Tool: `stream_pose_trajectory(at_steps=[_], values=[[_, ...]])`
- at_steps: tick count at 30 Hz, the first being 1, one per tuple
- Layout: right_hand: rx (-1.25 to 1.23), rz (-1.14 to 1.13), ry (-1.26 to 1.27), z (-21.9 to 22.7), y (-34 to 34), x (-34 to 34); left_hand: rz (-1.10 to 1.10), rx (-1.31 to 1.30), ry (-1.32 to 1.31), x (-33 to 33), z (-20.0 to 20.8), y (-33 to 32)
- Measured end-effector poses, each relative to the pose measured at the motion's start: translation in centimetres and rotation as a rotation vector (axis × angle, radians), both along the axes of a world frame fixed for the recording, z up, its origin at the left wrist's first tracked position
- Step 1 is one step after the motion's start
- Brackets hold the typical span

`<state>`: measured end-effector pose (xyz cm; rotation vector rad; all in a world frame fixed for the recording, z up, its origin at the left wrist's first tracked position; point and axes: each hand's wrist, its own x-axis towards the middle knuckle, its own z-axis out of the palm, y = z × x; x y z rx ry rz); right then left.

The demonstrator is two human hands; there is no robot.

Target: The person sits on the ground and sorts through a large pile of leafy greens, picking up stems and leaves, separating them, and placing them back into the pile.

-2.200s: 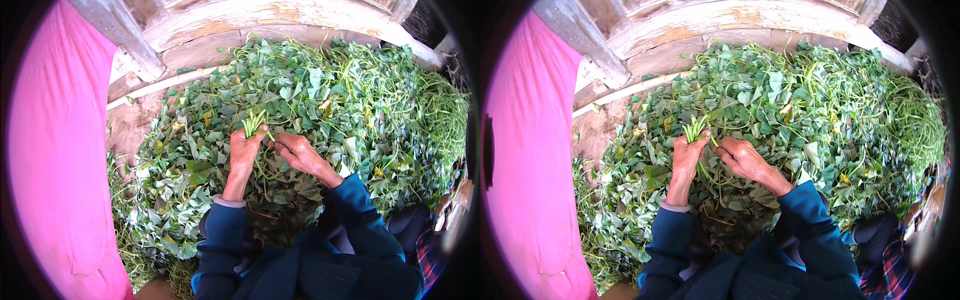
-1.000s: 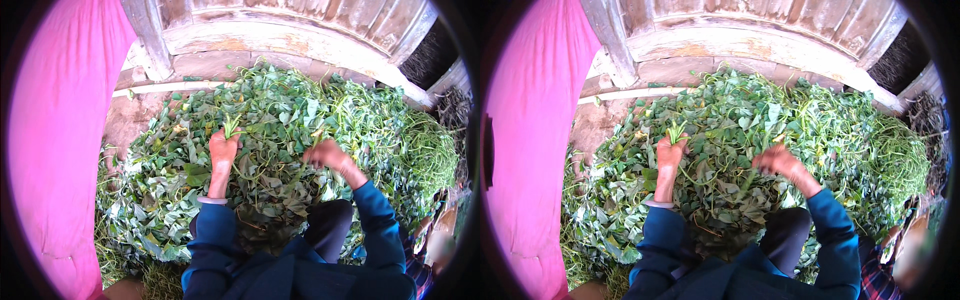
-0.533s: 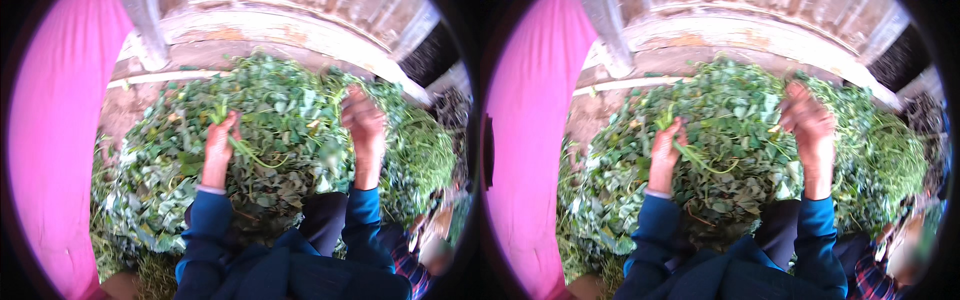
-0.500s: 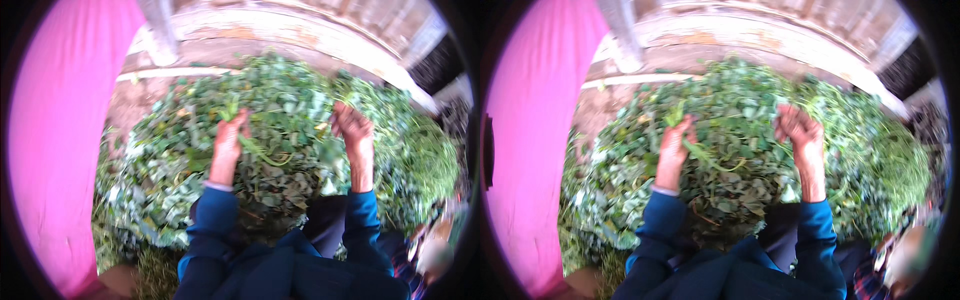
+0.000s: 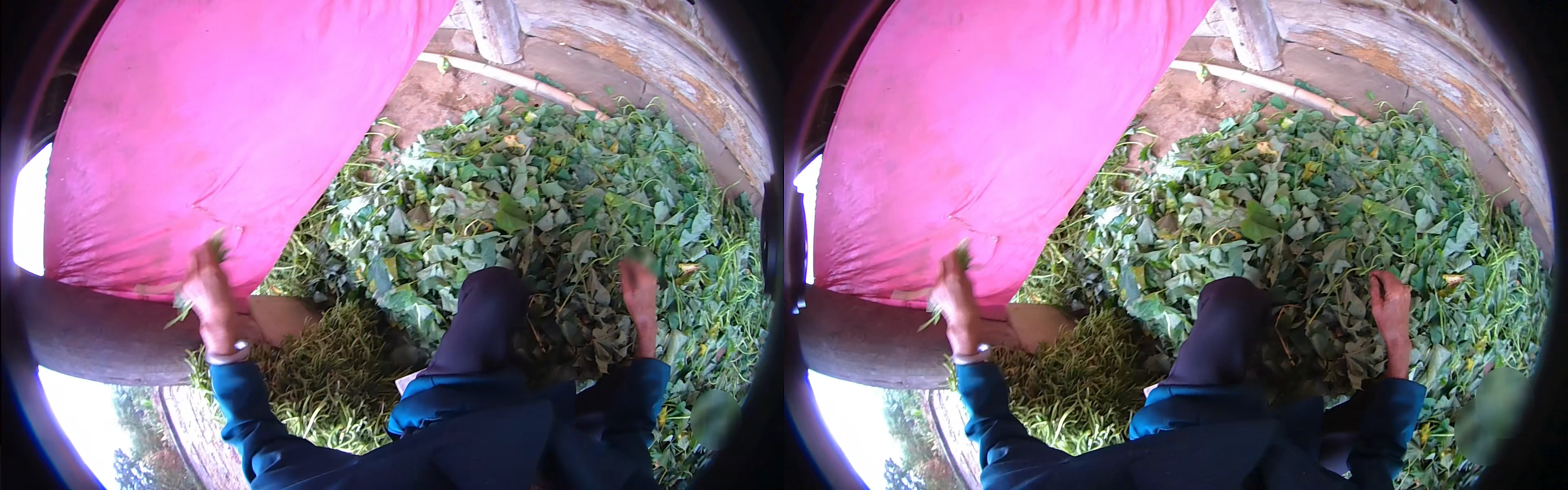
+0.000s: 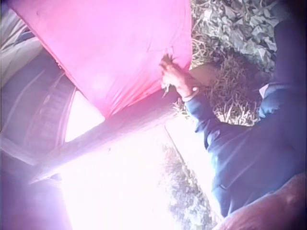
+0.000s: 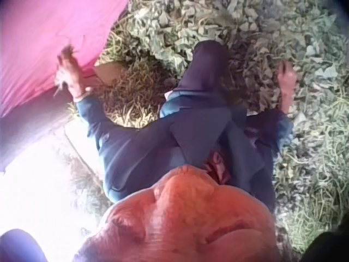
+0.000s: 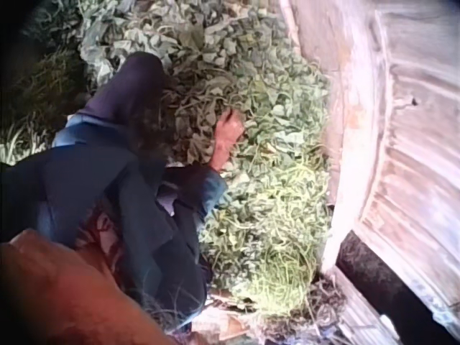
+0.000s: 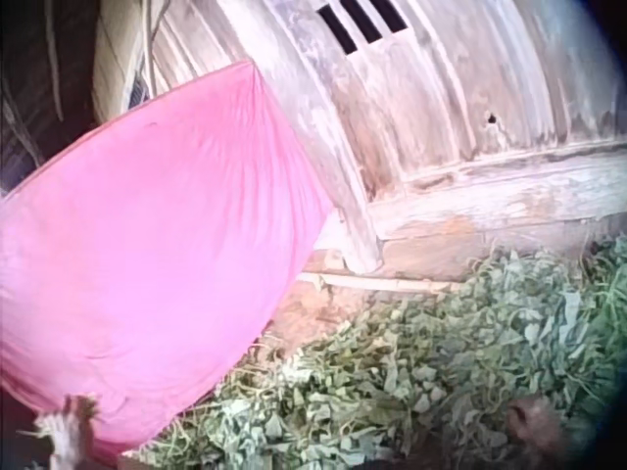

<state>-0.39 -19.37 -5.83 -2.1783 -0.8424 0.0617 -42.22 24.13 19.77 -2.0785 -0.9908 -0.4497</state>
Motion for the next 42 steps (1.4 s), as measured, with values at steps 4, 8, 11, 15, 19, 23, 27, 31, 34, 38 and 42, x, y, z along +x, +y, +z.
stream_pose_trajectory(at_steps=[4,8,11,15,19,23,27,31,34,38,42], values=[[-0.014,0.086,-0.102,1.2,0.7,-0.2,0.518,0.238,0.056,-20.1,4.1,-0.5],[-0.038,0.118,-0.155,1.0,0.4,-0.3,0.987,-0.036,-0.2,-29.2,1.0,-4.5],[-0.072,0.158,-0.157,0.1,0.7,-1.1,0.905,-0.029,-0.177,-38.2,-2.4,-5.5],[-0.188,0.178,-0.192,-1.1,-0.4,-0.9,0.914,-0.724,-0.864,-41.5,-2.5,-5.8],[-0.2,0.194,-0.225,-0.5,-1.0,-1.0,1.212,-0.797,-0.574,-33.3,0.4,-6.9],[-0.363,0.189,-0.237,-0.5,-0.8,-1.5,1.108,-0.529,0.004,-30.9,2.1,-2.6],[-0.407,0.208,-0.277,-0.6,-0.8,-1.7,0.485,-0.502,-0.208,-9.5,-1.6,1.4],[-0.473,0.178,-0.269,-1.0,-1.8,-1.6,-0.183,-0.926,-0.096,10.3,-14.8,5.4],[-0.471,0.179,-0.229,-0.9,-1.8,-1.9,-0.427,-1.097,-0.045,22.1,-21.5,3.6],[-0.586,0.1,-0.195,-0.8,-4.0,-1.4,-0.324,-1.339,0.026,33.6,-31.1,0.8],[-0.623,0.068,-0.145,-0.7,-4.9,-1.8,-0.012,-1.444,0.094,36.7,-36.7,-1.3]])
